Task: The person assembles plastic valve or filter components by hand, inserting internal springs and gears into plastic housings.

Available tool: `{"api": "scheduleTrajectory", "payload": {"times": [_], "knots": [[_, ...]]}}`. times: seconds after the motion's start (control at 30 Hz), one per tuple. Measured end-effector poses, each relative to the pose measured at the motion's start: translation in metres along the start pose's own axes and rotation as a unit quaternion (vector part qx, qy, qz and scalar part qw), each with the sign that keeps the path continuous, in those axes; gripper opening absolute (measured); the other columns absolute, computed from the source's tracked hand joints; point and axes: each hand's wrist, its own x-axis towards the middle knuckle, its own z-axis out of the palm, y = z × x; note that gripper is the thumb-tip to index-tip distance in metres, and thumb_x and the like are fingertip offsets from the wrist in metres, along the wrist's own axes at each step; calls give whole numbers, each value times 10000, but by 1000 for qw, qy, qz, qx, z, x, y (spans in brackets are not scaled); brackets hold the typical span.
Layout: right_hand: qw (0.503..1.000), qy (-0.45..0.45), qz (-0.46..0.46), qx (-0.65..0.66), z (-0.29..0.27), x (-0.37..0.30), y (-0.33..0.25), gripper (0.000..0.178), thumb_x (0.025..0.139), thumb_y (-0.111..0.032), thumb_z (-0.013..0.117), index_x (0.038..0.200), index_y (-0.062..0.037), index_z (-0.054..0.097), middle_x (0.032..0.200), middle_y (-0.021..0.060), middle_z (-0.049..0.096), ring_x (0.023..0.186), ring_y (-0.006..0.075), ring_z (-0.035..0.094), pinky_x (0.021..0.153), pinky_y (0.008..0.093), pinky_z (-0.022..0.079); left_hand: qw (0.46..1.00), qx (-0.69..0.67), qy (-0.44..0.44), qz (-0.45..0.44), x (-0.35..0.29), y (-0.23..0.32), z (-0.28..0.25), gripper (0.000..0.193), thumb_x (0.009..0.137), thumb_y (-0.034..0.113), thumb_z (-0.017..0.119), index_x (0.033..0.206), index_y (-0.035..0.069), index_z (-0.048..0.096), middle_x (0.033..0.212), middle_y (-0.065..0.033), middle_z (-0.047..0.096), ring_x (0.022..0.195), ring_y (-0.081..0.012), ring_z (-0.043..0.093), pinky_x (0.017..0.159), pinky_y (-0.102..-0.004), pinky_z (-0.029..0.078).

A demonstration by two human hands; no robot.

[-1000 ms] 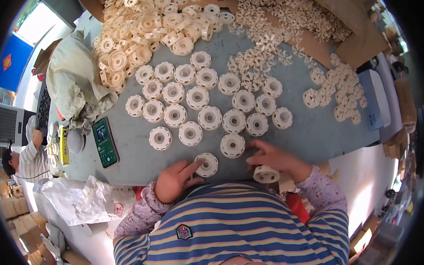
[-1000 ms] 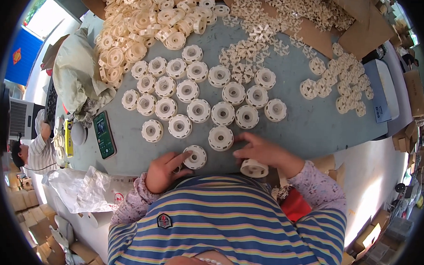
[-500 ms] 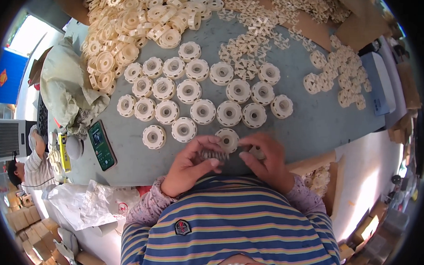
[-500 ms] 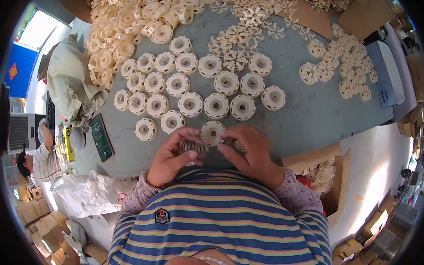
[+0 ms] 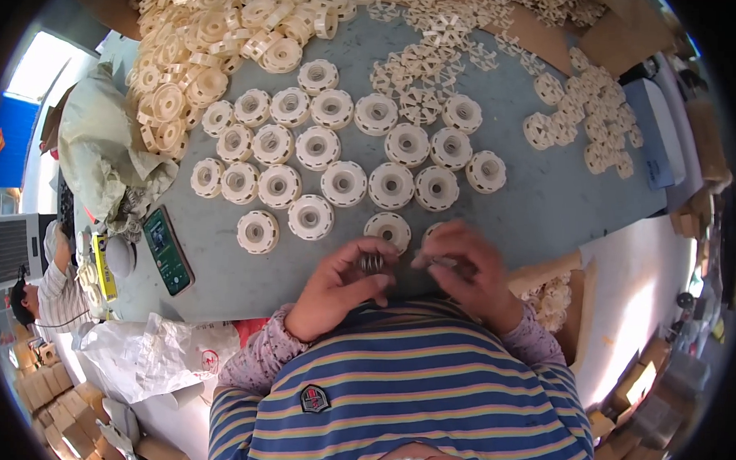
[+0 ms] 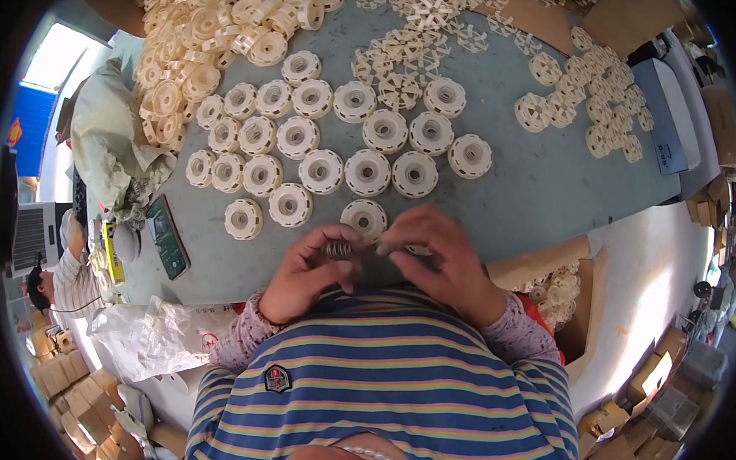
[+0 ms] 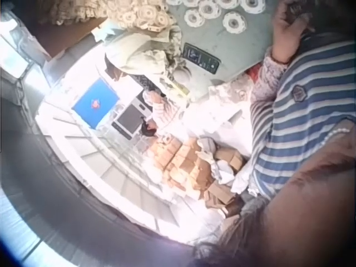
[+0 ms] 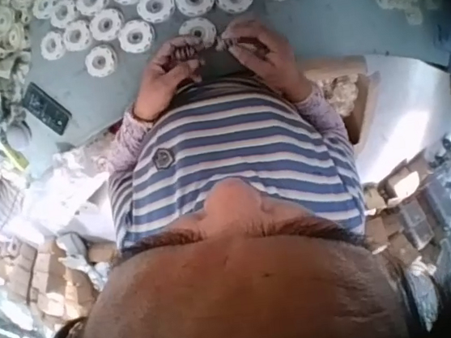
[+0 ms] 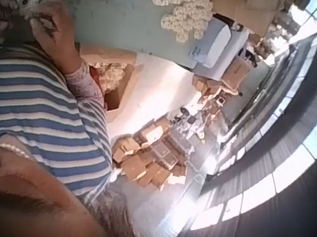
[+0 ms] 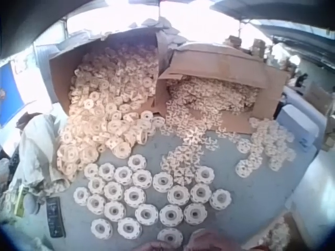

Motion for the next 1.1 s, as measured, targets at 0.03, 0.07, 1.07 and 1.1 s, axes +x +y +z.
{"api": "scheduleTrajectory", "payload": {"times": [0.03,0.07,1.07,1.1], "knots": [[1000,20,-1,14,-7,-4,2,284,946,74,724,1212,-19,697,1206,131,668,1085,217,692,970,358,599,999,-47,16,2,0,3,1,334,1094,75,619,1425,48,580,1312,-111,685,1045,-170,715,806,-289,628],[1000,22,2,10,-16,-9,7,284,946,74,724,1212,-19,697,1206,131,668,1085,217,692,970,358,599,995,-93,34,5,0,4,0,376,1090,64,617,1460,59,550,1314,-110,687,1057,-174,714,834,-297,621],[962,-145,-86,-213,17,10,-3,368,912,-83,826,1267,-110,733,1145,108,689,1017,297,716,825,402,605,991,80,15,-108,-9,8,-9,217,1082,184,720,1192,5,668,954,-59,758,784,-104,722,662,-248,595],[936,-135,-148,-291,16,13,-1,366,897,-72,832,1249,-104,732,1134,111,683,1010,298,712,813,399,602,991,79,16,-107,-8,10,-14,217,1082,184,720,1192,5,668,954,-59,758,784,-104,722,662,-248,595]]}}
